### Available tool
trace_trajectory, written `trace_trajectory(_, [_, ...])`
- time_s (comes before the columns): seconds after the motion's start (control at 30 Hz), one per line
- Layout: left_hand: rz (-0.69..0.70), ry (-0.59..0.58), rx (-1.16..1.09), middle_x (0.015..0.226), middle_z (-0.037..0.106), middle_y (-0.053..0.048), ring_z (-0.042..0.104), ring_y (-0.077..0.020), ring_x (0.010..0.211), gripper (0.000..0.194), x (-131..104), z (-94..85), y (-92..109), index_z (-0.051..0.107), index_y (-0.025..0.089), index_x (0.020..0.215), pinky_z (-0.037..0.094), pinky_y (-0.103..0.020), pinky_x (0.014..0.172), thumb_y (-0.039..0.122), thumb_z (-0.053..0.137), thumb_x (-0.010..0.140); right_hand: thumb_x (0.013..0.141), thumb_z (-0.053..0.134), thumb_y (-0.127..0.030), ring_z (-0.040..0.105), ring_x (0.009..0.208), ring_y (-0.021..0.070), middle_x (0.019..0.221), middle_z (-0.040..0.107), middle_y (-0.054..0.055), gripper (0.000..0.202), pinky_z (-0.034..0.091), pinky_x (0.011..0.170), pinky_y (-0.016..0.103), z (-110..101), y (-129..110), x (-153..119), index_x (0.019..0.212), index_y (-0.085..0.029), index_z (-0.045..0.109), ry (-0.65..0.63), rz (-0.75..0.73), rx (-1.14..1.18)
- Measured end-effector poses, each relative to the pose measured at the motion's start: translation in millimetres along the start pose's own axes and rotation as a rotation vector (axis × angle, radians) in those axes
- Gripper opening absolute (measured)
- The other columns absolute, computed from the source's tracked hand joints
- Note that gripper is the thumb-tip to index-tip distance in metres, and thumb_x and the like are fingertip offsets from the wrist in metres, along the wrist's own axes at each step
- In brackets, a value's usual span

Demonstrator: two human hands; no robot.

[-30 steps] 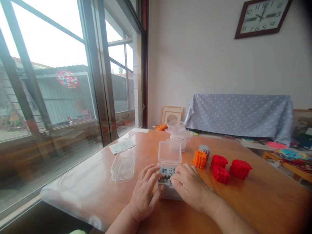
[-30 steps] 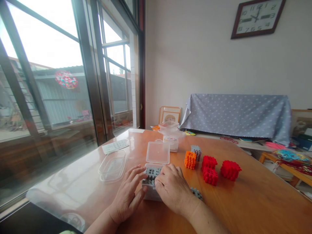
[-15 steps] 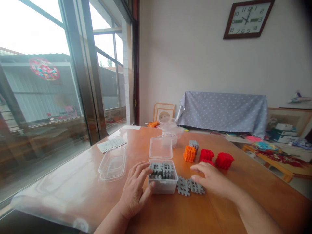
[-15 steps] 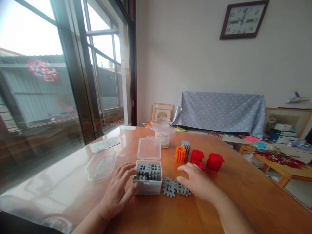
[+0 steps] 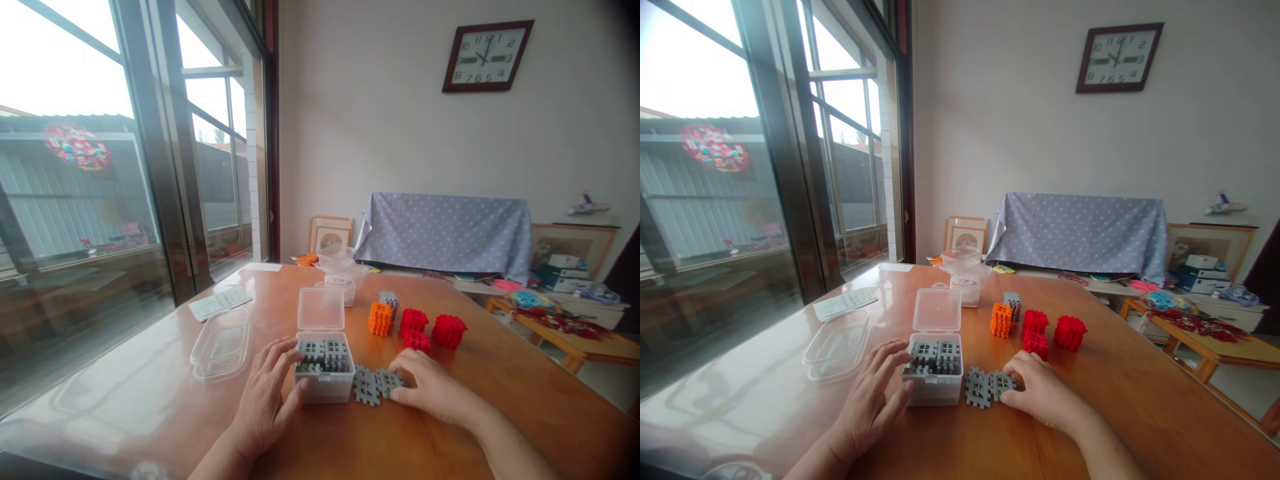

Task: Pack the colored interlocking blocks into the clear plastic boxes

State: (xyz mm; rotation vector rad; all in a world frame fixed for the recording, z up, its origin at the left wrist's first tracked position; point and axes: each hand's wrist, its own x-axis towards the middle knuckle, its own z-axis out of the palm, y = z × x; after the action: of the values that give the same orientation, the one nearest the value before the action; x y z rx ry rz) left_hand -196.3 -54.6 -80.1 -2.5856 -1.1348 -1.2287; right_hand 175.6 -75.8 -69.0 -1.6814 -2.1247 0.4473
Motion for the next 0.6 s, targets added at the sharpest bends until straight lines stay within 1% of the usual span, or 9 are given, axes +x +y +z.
trace_trajectory(0.07, [-0.003, -0.001, 0.002, 0.139, 0.055, -0.011, 0.049, -0.0307, 0.132, 0.031, -0.1, 0.1, 0.0, 0.056, 0.025, 0.123, 0.045, -0.05, 0.109, 0.03, 0.06, 0.092, 0.077, 0.073, -0.034, 0.062, 0.096, 0.0229, 0.1, 0.067, 0.004, 0.021, 0.046, 0.089, 0.034, -0.5, 0.1, -0.9, 0.094, -0.023, 0.071, 0.03, 0.01, 0.024])
trace_trajectory(0.13, [-0.008, 0.003, 0.004, 0.138, 0.056, -0.011, 0.049, -0.0309, 0.132, 0.031, -0.3, 0.5, -0.1, 0.056, 0.025, 0.122, 0.045, -0.05, 0.109, 0.031, 0.06, 0.092, 0.079, 0.072, -0.035, 0.062, 0.098, 0.0237, 0.102, 0.068, 0.005, 0.024, 0.046, 0.09, 0.035, -1.0, 0.7, -1.4, 0.099, -0.022, 0.071, 0.051, 0.024, 0.036])
trace_trajectory(0.27, [-0.009, -0.003, -0.001, 0.138, 0.056, -0.011, 0.05, -0.0309, 0.131, 0.031, -0.6, 1.1, -0.7, 0.057, 0.025, 0.122, 0.045, -0.05, 0.109, 0.031, 0.061, 0.092, 0.083, 0.068, -0.048, 0.059, 0.112, 0.0276, 0.118, 0.066, 0.009, 0.045, 0.045, 0.097, 0.039, 0.2, 3.4, 0.8, 0.121, -0.023, 0.068, 0.086, 0.037, 0.014])
trace_trajectory(0.37, [-0.006, -0.003, -0.006, 0.139, 0.055, -0.011, 0.049, -0.0309, 0.132, 0.031, -1.2, 1.1, -1.0, 0.056, 0.025, 0.123, 0.045, -0.05, 0.109, 0.031, 0.06, 0.092, 0.087, 0.061, -0.056, 0.058, 0.114, 0.0279, 0.12, 0.064, 0.01, 0.055, 0.045, 0.098, 0.039, 4.2, 8.4, 5.5, 0.13, -0.022, 0.064, 0.1, 0.081, -0.021])
trace_trajectory(0.43, [-0.007, -0.008, -0.005, 0.139, 0.055, -0.012, 0.048, -0.0307, 0.132, 0.031, -1.5, 0.7, -1.1, 0.055, 0.025, 0.123, 0.044, -0.05, 0.109, 0.031, 0.06, 0.093, 0.087, 0.06, -0.058, 0.06, 0.109, 0.0271, 0.113, 0.065, 0.009, 0.053, 0.046, 0.094, 0.038, 7.7, 13.0, 8.7, 0.125, -0.022, 0.067, 0.083, 0.113, -0.046])
trace_trajectory(0.53, [-0.007, -0.012, -0.004, 0.139, 0.055, -0.012, 0.049, -0.0306, 0.131, 0.031, -1.7, 0.0, -1.1, 0.056, 0.025, 0.122, 0.045, -0.049, 0.109, 0.031, 0.061, 0.092, 0.085, 0.063, -0.057, 0.061, 0.097, 0.0246, 0.099, 0.064, 0.006, 0.042, 0.047, 0.085, 0.033, 12.6, 19.9, 12.8, 0.107, -0.023, 0.072, 0.045, 0.133, -0.06])
trace_trajectory(0.6, [-0.006, -0.014, -0.004, 0.138, 0.055, -0.012, 0.049, -0.0309, 0.131, 0.031, -1.6, -0.5, -0.8, 0.056, 0.024, 0.122, 0.045, -0.049, 0.108, 0.032, 0.061, 0.092, 0.082, 0.067, -0.054, 0.061, 0.093, 0.0229, 0.096, 0.064, 0.005, 0.038, 0.046, 0.081, 0.031, 15.9, 23.7, 15.1, 0.102, -0.023, 0.071, 0.041, 0.138, -0.035])
